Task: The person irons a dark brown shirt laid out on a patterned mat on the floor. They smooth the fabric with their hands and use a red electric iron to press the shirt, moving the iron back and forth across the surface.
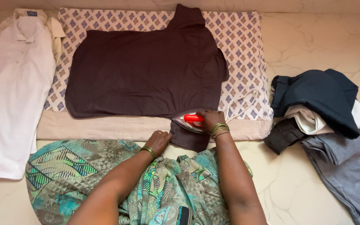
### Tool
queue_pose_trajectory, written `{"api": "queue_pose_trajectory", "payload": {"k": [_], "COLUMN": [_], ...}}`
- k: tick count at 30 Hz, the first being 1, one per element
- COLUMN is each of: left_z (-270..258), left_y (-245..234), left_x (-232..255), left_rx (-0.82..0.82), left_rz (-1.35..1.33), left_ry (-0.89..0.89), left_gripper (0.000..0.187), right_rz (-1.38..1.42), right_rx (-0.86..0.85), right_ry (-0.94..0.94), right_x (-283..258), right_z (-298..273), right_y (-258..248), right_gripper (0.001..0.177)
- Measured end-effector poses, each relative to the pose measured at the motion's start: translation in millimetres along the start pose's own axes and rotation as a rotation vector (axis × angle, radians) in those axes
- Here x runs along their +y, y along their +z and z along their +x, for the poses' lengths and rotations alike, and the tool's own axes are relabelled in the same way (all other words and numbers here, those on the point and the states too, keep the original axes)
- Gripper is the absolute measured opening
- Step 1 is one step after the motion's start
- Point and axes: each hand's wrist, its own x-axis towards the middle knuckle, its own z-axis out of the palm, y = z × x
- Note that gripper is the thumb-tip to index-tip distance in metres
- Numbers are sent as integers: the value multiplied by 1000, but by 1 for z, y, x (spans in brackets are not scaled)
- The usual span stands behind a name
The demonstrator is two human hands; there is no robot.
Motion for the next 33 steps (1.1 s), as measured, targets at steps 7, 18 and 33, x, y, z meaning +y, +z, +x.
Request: {"api": "queue_pose_trajectory", "payload": {"k": [7,18,33], "left_z": [1,-6,-4], "left_y": [-18,-22,-31], "left_x": [-15,2,21], "left_rx": [159,37,-370], "left_rz": [-83,30,233], "left_ry": [-224,-91,-137], "left_gripper": [12,58,60], "right_rz": [-73,-210,29], "right_rx": [-195,-439,-220], "right_ry": [-116,-130,244], "right_x": [-22,-43,28], "right_z": [-6,-25,-22], "right_y": [-5,-21,-28], "right_gripper": [56,47,58]}}
